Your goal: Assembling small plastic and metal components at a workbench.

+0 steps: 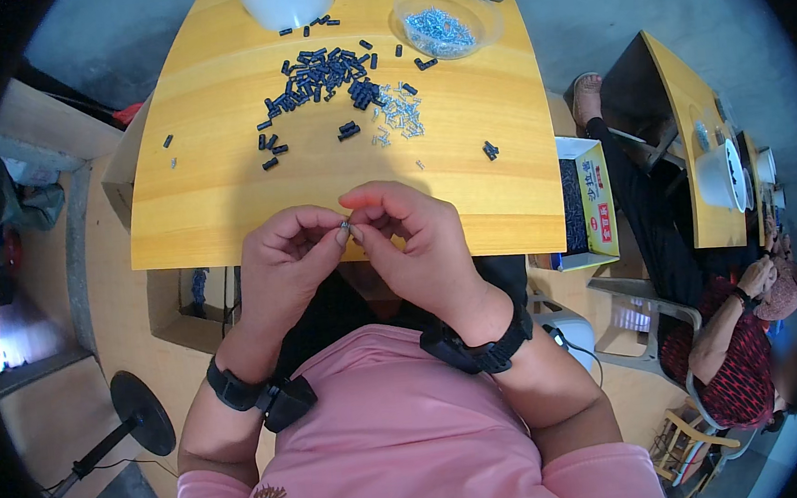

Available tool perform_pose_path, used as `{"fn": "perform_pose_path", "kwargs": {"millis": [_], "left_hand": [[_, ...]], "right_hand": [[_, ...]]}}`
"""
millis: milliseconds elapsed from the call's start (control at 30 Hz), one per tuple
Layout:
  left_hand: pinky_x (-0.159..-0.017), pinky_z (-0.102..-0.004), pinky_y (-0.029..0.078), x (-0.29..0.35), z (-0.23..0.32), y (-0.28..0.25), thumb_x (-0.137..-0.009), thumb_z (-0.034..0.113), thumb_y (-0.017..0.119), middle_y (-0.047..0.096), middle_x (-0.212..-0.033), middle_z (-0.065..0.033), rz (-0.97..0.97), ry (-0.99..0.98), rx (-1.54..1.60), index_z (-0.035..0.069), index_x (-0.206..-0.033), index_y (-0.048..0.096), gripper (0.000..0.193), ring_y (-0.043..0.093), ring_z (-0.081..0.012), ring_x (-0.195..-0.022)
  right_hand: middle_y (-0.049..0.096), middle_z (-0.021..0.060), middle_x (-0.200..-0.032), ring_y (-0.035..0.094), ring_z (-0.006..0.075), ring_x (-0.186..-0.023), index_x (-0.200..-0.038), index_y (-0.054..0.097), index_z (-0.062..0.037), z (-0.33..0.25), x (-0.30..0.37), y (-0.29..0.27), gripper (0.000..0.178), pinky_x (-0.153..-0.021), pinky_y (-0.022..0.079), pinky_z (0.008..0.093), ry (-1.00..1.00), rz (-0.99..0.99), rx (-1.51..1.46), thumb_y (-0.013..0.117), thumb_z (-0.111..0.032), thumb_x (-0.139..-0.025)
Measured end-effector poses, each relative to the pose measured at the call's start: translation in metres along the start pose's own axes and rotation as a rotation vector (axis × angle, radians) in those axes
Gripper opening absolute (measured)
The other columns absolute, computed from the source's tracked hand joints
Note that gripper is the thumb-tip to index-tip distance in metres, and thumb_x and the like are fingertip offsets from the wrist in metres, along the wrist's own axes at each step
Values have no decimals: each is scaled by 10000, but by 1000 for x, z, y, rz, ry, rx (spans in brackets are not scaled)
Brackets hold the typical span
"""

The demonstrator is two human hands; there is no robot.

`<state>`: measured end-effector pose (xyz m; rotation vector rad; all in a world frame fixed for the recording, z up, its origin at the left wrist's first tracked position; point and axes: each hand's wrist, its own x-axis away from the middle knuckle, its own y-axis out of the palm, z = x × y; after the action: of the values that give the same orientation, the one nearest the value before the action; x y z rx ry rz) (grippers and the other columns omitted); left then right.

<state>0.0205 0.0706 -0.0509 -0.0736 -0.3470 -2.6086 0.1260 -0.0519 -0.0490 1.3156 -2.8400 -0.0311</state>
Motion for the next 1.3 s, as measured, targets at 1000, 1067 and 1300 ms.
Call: {"fn": "perform_pose_path", "kwargs": {"millis": [1000, 1067, 1300], "left_hand": [[-641, -201, 499, -15, -8, -11, -903, 147, 568, 654, -829, -61, 12, -413, 351, -5, -957, 626, 171, 618, -106, -718], [-646, -205, 503, -16, -8, -11, -911, 150, 554, 657, -840, -68, 8, -427, 376, -8, -962, 627, 181, 620, -112, -723], [-659, -213, 505, -15, -7, -16, -900, 173, 578, 658, -855, -69, 7, -356, 287, -10, -991, 632, 212, 619, -110, -728]], "right_hand": [[612, 129, -812, 607, 297, -744, -924, 624, -35, -2, -13, -4, 162, -640, 488, 324, -263, -35, 539, 610, 7, -769], [613, 126, -807, 607, 288, -728, -921, 626, -30, 1, -13, -5, 162, -630, 485, 312, -269, -22, 523, 619, 7, -763], [598, 88, -757, 595, 168, -644, -907, 622, -17, -2, -14, -17, 155, -580, 465, 246, -195, 29, 494, 622, 33, -760]]}}
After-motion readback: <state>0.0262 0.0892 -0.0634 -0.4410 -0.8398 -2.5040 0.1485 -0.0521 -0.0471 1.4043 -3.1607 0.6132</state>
